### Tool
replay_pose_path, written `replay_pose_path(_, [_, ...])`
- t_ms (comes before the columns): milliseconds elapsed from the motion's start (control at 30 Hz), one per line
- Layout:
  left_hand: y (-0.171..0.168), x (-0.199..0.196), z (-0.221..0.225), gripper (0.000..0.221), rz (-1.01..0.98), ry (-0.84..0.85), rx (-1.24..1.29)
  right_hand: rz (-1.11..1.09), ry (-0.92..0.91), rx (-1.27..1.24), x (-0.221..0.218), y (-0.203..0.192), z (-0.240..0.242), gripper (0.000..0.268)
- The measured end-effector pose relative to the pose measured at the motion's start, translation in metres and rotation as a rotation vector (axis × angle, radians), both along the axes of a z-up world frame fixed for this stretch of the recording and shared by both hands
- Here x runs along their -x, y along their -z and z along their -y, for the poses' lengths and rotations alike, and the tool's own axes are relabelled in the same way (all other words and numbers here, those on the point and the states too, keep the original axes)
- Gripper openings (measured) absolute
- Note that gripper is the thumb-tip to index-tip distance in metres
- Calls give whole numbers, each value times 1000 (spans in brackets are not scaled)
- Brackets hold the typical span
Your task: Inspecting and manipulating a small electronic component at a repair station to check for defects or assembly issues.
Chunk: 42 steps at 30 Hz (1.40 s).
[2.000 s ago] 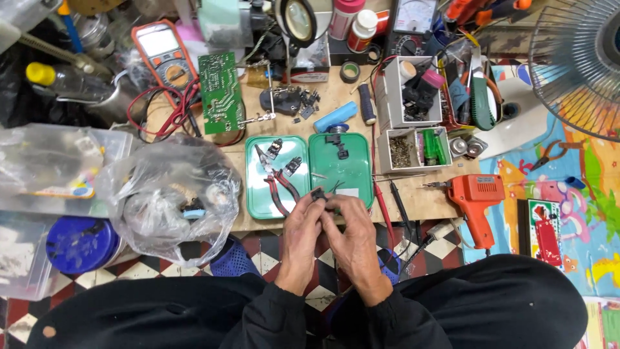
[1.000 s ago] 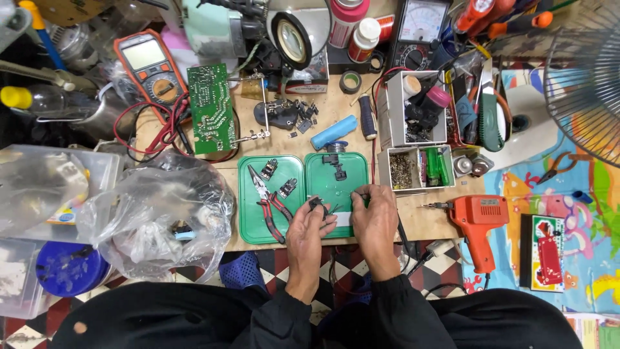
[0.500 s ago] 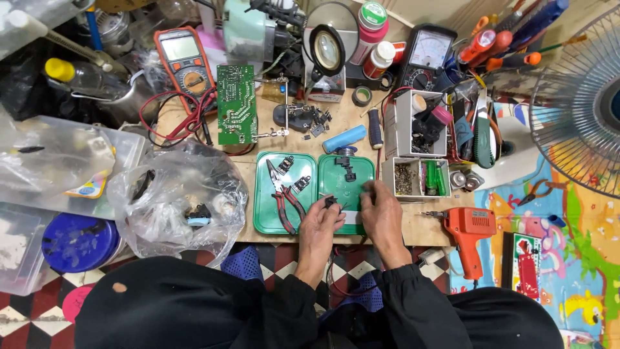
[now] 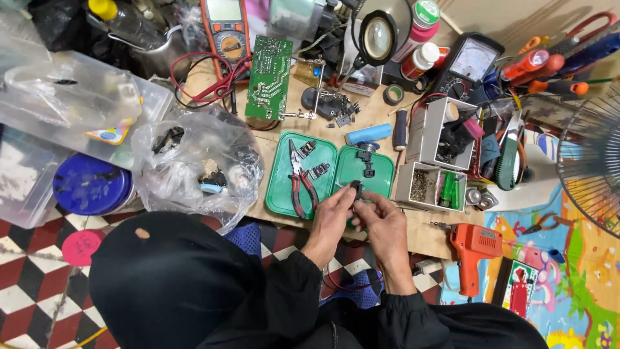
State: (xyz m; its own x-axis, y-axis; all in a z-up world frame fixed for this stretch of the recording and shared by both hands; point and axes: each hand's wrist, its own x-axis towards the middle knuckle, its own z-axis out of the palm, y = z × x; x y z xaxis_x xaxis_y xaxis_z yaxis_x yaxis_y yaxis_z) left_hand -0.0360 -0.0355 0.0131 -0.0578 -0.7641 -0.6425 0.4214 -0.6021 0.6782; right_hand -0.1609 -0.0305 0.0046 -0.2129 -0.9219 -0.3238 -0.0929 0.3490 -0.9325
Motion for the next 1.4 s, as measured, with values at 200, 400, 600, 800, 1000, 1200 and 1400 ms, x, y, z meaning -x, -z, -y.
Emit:
replay_pose_path(200, [2, 3, -7, 43, -62, -134, 58, -13, 10, 3, -3, 7, 0, 37])
replay_pose_path(400, [23, 7, -6, 57, -336, -219, 89, 115, 107, -5, -5, 14, 2, 37])
replay_pose_path(600, [10, -7, -4, 53, -230, -156, 111, 352, 145, -171, -3, -6, 8, 36])
replay_pose_path(800, [5, -11, 2, 56, -250, -143, 64, 458, 122, -173, -1, 2, 12, 34])
replay_pose_path(1000, [-3, -13, 12, 56, -346, -206, -11, 521, 95, -176, 10, 9, 19, 29])
replay_pose_path(1200, [36, -14, 16, 45, -248, -260, 31, 443, 123, -178, 17, 17, 19, 29])
replay_pose_path(1400, [25, -20, 10, 48, -202, -165, 108, 187, 144, -82, 19, 11, 18, 36])
